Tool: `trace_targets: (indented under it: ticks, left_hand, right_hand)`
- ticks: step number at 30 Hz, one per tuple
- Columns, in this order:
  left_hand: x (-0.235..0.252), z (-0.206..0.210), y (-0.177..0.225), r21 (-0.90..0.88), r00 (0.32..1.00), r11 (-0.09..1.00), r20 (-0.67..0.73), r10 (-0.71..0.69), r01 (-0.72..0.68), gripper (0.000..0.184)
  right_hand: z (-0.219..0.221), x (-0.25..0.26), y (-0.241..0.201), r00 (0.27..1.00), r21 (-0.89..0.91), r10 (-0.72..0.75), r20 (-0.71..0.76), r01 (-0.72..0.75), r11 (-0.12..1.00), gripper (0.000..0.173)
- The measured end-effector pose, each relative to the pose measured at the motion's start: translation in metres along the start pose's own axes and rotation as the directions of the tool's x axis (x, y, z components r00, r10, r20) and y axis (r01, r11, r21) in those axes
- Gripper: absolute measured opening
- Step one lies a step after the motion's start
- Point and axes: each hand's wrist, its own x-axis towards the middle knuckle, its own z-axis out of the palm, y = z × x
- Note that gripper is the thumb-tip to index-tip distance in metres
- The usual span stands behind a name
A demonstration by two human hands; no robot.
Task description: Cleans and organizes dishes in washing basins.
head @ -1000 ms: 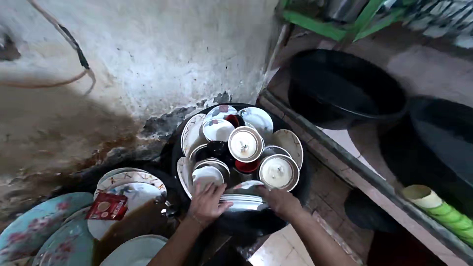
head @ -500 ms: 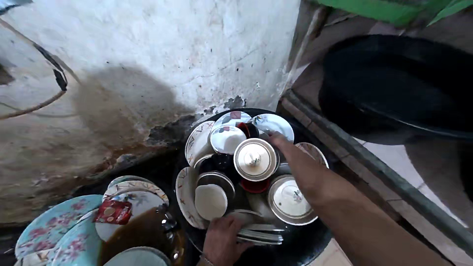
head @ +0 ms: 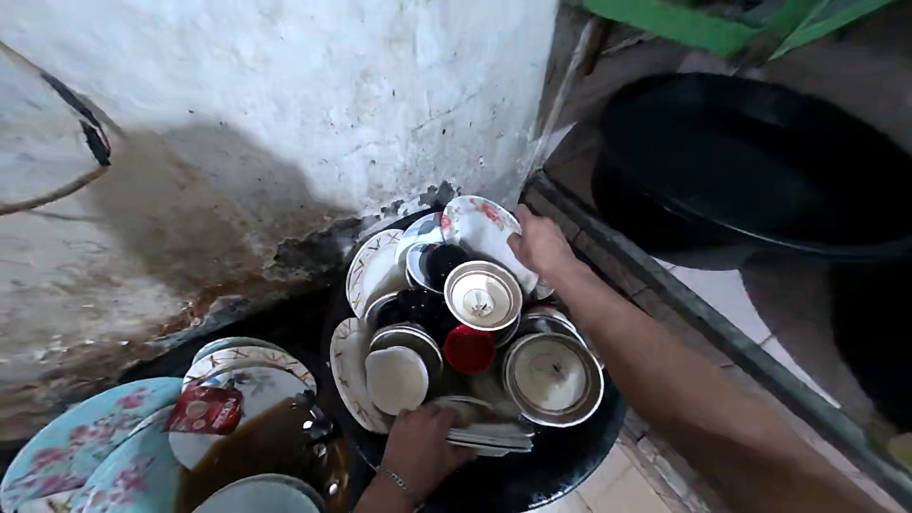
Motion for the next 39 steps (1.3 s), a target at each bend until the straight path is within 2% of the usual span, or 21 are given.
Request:
trace_targets:
  ticks: [2,6,8,11,13,15,17,18,20,23,25,27,29,31,34,36,39]
  left_hand:
    - [0.0,0.004,-0.005,-0.006,0.997,0.999,-0.061,0.037,-0.038,0.063]
    - [0.0,0.005,-0.008,-0.017,0.996,0.998,-0.051,0.067,-0.068,0.063]
    - [0.0,0.005,-0.009,-0.013,0.995,0.997,-0.064,0.079,-0.08,0.064]
    - [-0.004,0.016,-0.008,0.018,0.971,0.994,-0.216,0.106,-0.105,0.065]
    - [-0.005,0.027,-0.004,0.045,0.897,0.984,-0.404,0.178,-0.175,0.063]
    - [-0.008,0.033,0.012,0.032,0.819,0.957,-0.51,0.264,-0.288,0.056]
    - [-0.013,0.034,0.036,-0.053,0.728,0.892,-0.601,0.33,-0.448,0.05]
    - [-0.014,0.031,0.051,-0.097,0.699,0.851,-0.622,0.353,-0.516,0.053]
    - [-0.015,0.023,0.08,-0.156,0.691,0.797,-0.611,0.386,-0.583,0.07]
    - [-0.002,0.03,0.102,-0.118,0.738,0.834,-0.544,0.4,-0.539,0.089]
    - [0.008,0.039,0.094,-0.105,0.759,0.877,-0.556,0.339,-0.469,0.085]
    - [0.017,0.043,0.078,-0.086,0.707,0.886,-0.639,0.301,-0.455,0.071]
    - [0.018,0.041,0.064,-0.065,0.686,0.903,-0.674,0.274,-0.426,0.066]
    - [0.014,0.037,0.054,-0.083,0.708,0.926,-0.67,0.222,-0.369,0.072]
    - [0.014,0.037,0.045,-0.089,0.697,0.939,-0.693,0.182,-0.333,0.079]
    - [0.013,0.039,0.043,-0.06,0.712,0.946,-0.674,0.197,-0.317,0.066]
    - [0.011,0.035,0.038,-0.039,0.769,0.948,-0.595,0.233,-0.317,0.047]
  right_hand:
    - [-0.018,-0.012,-0.01,0.996,-0.021,-0.009,-0.087,0.007,1.0,0.04]
    - [-0.056,-0.043,-0.017,0.977,0.006,0.082,-0.195,-0.082,0.997,0.044]
    - [-0.08,-0.069,-0.019,0.944,0.039,0.138,-0.3,-0.133,0.99,0.046]
    - [-0.109,-0.122,-0.02,0.856,0.108,0.269,-0.441,-0.247,0.963,0.049]
    - [-0.121,-0.16,-0.02,0.774,0.149,0.374,-0.511,-0.349,0.925,0.054]
    - [-0.121,-0.198,-0.018,0.681,0.208,0.465,-0.566,-0.428,0.88,0.059]
    - [-0.113,-0.236,-0.009,0.61,0.28,0.518,-0.6,-0.446,0.85,0.062]
    - [-0.106,-0.252,-0.001,0.589,0.324,0.535,-0.606,-0.432,0.842,0.062]
    - [-0.084,-0.278,0.014,0.58,0.424,0.572,-0.58,-0.385,0.82,0.063]
    - [-0.036,-0.29,0.014,0.574,0.602,0.681,-0.454,-0.366,0.71,0.066]
    - [-0.013,-0.279,-0.002,0.558,0.726,0.762,-0.329,-0.367,0.582,0.066]
    - [0.0,-0.264,-0.017,0.582,0.772,0.777,-0.24,-0.37,0.516,0.058]
    - [0.007,-0.25,-0.027,0.637,0.72,0.739,-0.218,-0.406,0.562,0.046]
    - [-0.001,-0.234,-0.039,0.669,0.626,0.698,-0.255,-0.437,0.646,0.04]
    - [-0.029,-0.218,-0.054,0.689,0.59,0.628,-0.362,-0.352,0.726,0.039]
    - [-0.056,-0.223,-0.06,0.692,0.561,0.566,-0.449,-0.274,0.781,0.043]
    - [-0.097,-0.258,-0.064,0.625,0.449,0.52,-0.582,-0.286,0.846,0.045]
